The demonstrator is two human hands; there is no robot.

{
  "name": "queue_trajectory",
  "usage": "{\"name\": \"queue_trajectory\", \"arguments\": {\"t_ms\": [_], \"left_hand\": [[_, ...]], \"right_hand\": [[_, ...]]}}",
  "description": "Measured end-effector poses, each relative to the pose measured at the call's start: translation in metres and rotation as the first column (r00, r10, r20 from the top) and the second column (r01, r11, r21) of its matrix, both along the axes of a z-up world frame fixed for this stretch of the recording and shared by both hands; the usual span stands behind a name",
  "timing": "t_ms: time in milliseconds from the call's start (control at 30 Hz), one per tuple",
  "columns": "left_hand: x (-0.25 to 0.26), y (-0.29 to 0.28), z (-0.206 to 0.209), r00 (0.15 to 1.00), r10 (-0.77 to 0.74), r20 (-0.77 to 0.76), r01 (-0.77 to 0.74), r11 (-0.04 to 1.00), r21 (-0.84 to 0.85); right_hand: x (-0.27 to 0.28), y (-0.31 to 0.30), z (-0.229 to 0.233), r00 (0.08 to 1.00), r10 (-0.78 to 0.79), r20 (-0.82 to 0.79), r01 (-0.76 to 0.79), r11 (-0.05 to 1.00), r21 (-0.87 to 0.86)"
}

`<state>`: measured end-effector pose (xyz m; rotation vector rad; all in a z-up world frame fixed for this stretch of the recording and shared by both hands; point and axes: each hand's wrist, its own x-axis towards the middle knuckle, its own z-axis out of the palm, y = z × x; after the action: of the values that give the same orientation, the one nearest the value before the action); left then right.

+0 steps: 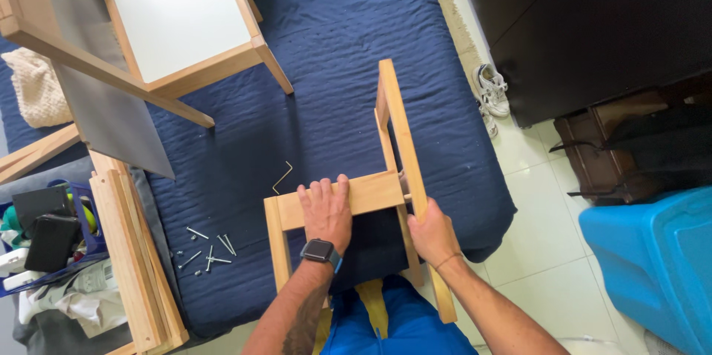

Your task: The person assembles a small wooden chair on a bed. They insert and tighten screws into the frame using an Allen key, attach a white seat panel, and secure the legs. The process includes aligning parts, fastening joints, and checking stability.

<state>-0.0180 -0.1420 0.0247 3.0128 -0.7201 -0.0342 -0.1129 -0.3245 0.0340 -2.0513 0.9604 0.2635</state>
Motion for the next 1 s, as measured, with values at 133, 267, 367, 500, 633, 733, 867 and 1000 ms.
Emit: {"name": "queue_trajectory", "arguments": {"t_ms": [133, 267, 367, 500, 633, 733, 867, 1000], "left_hand": [[-0.007, 0.007, 0.003, 0.998, -0.053, -0.021, 0.053, 0.998, 0.020], [-0.007, 0.018, 0.005, 0.998, -0.058, -0.037, 0.058, 0.998, -0.005], [0.000, 0.017, 0.006, 0.997, -0.058, -0.047, 0.056, 0.997, -0.050], [0.001, 0.009, 0.011, 0.979, -0.032, -0.200, 0.014, 0.996, -0.091], [-0.001, 0.006, 0.018, 0.977, -0.049, -0.206, 0.023, 0.992, -0.126], [0.004, 0.007, 0.023, 0.964, -0.014, -0.264, -0.013, 0.995, -0.099], [0.005, 0.014, 0.024, 0.965, 0.023, -0.262, -0.055, 0.992, -0.117], [0.004, 0.016, 0.025, 0.979, 0.022, -0.201, -0.051, 0.989, -0.139]], "right_hand": [[0.002, -0.006, -0.008, 0.999, 0.040, 0.034, -0.038, 0.997, -0.066], [0.007, -0.043, -0.017, 0.989, 0.053, 0.139, -0.032, 0.989, -0.144], [0.004, -0.074, -0.017, 0.982, -0.121, 0.147, 0.088, 0.973, 0.212], [-0.004, -0.078, -0.019, 0.980, -0.180, 0.082, 0.151, 0.949, 0.277], [-0.008, -0.067, -0.020, 0.989, -0.143, 0.025, 0.134, 0.964, 0.230], [-0.012, -0.076, -0.015, 0.975, -0.177, 0.133, 0.123, 0.933, 0.339], [-0.032, -0.091, -0.001, 0.939, -0.199, 0.280, 0.077, 0.916, 0.394], [-0.037, -0.099, 0.019, 0.909, -0.191, 0.370, 0.070, 0.946, 0.316]]}}
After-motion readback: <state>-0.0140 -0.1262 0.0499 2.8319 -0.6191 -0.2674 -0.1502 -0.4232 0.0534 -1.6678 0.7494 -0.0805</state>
